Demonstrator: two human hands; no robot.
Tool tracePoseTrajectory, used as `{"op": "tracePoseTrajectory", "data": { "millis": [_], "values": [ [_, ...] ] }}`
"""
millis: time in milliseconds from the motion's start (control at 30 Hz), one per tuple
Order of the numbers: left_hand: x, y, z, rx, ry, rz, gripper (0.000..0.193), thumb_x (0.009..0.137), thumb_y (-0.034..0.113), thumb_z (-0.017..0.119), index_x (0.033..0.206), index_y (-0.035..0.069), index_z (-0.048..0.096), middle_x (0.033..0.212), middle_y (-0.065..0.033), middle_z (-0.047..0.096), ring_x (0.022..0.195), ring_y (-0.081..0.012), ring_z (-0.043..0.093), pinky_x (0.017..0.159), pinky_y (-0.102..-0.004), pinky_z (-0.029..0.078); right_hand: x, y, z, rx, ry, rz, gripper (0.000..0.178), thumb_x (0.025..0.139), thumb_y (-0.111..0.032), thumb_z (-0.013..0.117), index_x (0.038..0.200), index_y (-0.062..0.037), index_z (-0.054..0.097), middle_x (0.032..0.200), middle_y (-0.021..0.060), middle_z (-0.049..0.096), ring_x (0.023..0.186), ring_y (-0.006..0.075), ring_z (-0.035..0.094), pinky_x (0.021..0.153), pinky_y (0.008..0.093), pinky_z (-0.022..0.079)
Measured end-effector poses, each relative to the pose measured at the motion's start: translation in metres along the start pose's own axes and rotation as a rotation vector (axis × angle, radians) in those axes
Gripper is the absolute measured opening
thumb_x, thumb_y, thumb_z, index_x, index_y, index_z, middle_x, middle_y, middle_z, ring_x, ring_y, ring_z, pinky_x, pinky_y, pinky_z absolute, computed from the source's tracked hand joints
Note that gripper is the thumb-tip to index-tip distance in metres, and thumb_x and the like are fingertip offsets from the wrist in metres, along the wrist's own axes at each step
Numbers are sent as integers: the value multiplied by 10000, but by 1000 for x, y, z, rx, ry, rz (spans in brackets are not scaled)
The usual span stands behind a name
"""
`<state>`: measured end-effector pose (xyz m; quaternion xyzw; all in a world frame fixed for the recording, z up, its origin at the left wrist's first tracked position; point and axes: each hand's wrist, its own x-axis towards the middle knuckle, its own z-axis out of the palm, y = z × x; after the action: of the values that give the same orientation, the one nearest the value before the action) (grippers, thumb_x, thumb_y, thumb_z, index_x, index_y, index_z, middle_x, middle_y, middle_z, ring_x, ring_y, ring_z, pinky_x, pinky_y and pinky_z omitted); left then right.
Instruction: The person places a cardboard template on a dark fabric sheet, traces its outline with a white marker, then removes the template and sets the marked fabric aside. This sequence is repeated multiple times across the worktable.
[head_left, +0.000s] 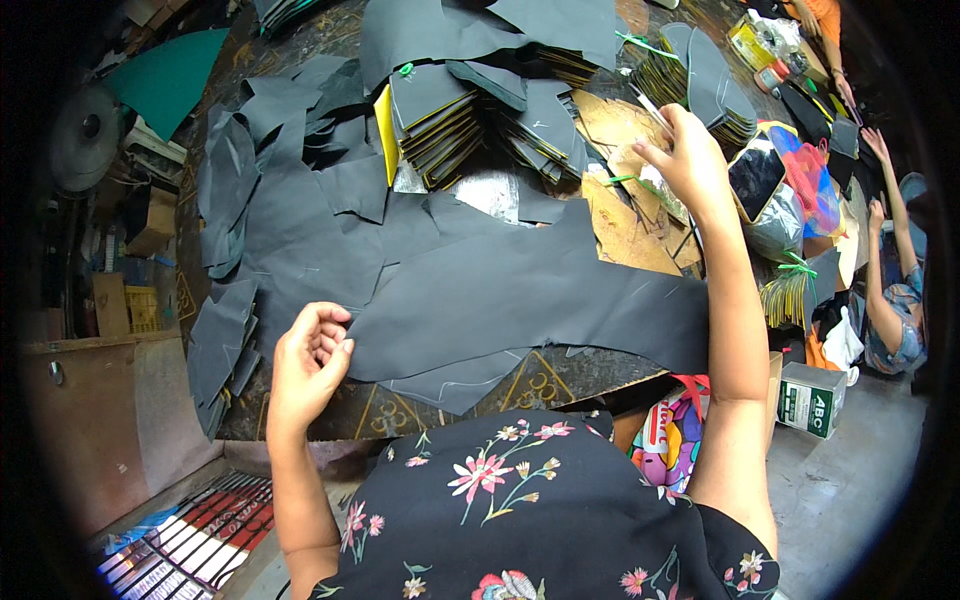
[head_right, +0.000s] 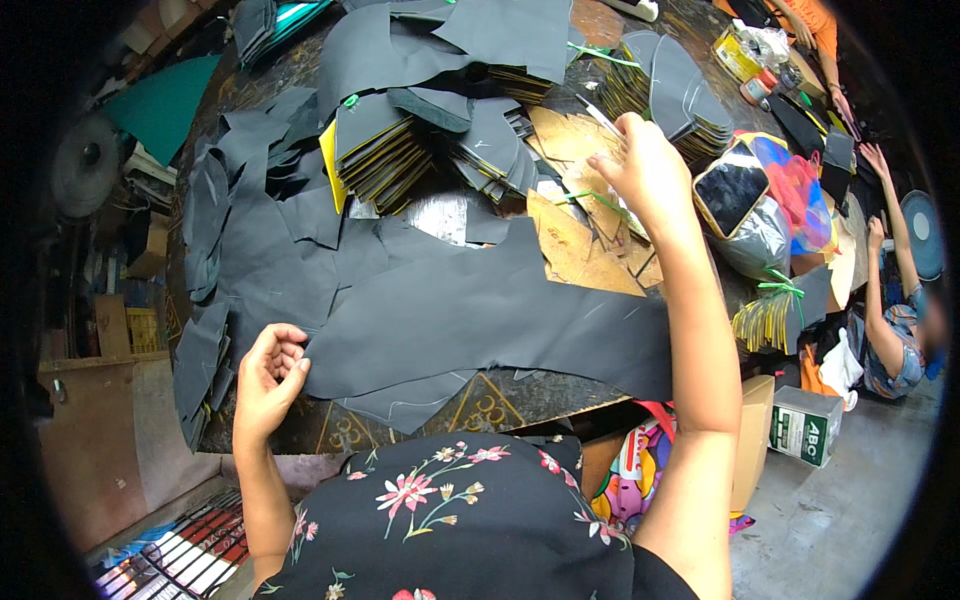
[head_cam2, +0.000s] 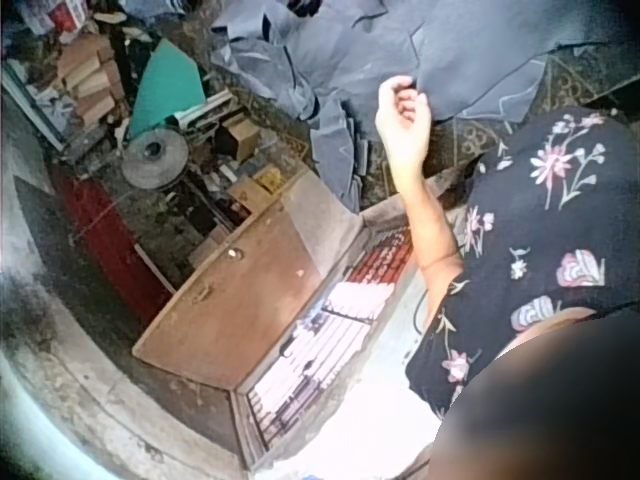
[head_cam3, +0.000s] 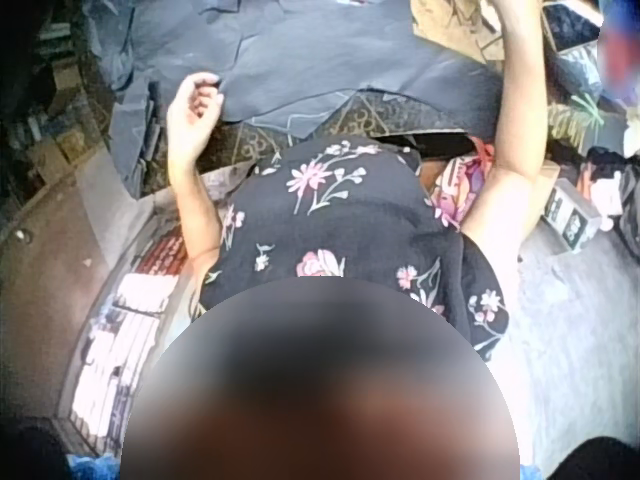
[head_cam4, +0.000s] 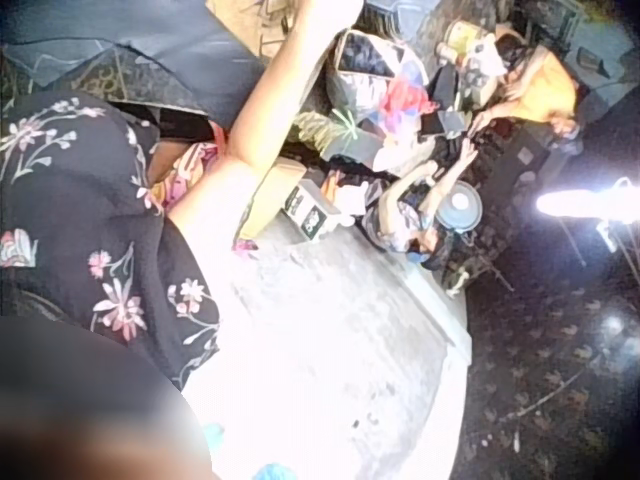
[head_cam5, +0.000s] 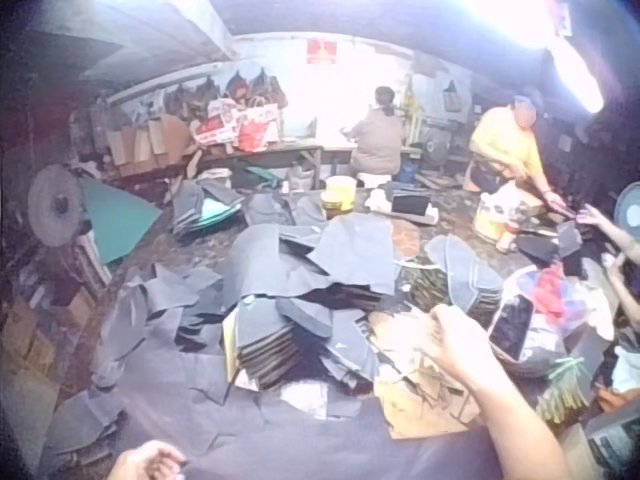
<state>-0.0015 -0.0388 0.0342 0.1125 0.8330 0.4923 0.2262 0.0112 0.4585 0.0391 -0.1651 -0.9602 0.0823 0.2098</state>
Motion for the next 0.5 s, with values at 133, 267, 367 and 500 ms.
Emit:
{"op": "tracePoseTrajectory", "data": {
  "millis": [133,267,367,500],
  "values": [
    [-3,3,-14,86,8,2,271,867,-24,681,1134,16,663,857,48,579,718,-16,479,637,-188,399,-26,-5,-27,358,-356,-26,141,883,-117,752,934,6,704,805,106,672,774,198,642,744,343,513],
    [1,6,-23,144,7,-15,277,872,-24,680,1144,19,657,896,54,571,762,-20,490,678,-186,405,-48,-16,-30,436,-445,-60,351,819,-201,857,1043,27,712,996,116,682,939,205,652,865,361,515],
    [3,5,-22,149,-4,6,281,874,-22,680,1151,20,655,892,54,570,758,-21,487,669,-189,407,-54,-22,-22,408,-502,-43,623,709,-294,959,1155,37,676,1087,125,670,1031,239,657,950,364,512],
    [3,2,-17,134,32,31,294,868,-19,670,1160,13,657,866,44,583,703,-16,472,625,-190,404,-56,-24,-15,332,-464,-120,571,731,-327,929,1109,11,667,1014,150,678,939,287,659,851,398,526]
  ]
}}
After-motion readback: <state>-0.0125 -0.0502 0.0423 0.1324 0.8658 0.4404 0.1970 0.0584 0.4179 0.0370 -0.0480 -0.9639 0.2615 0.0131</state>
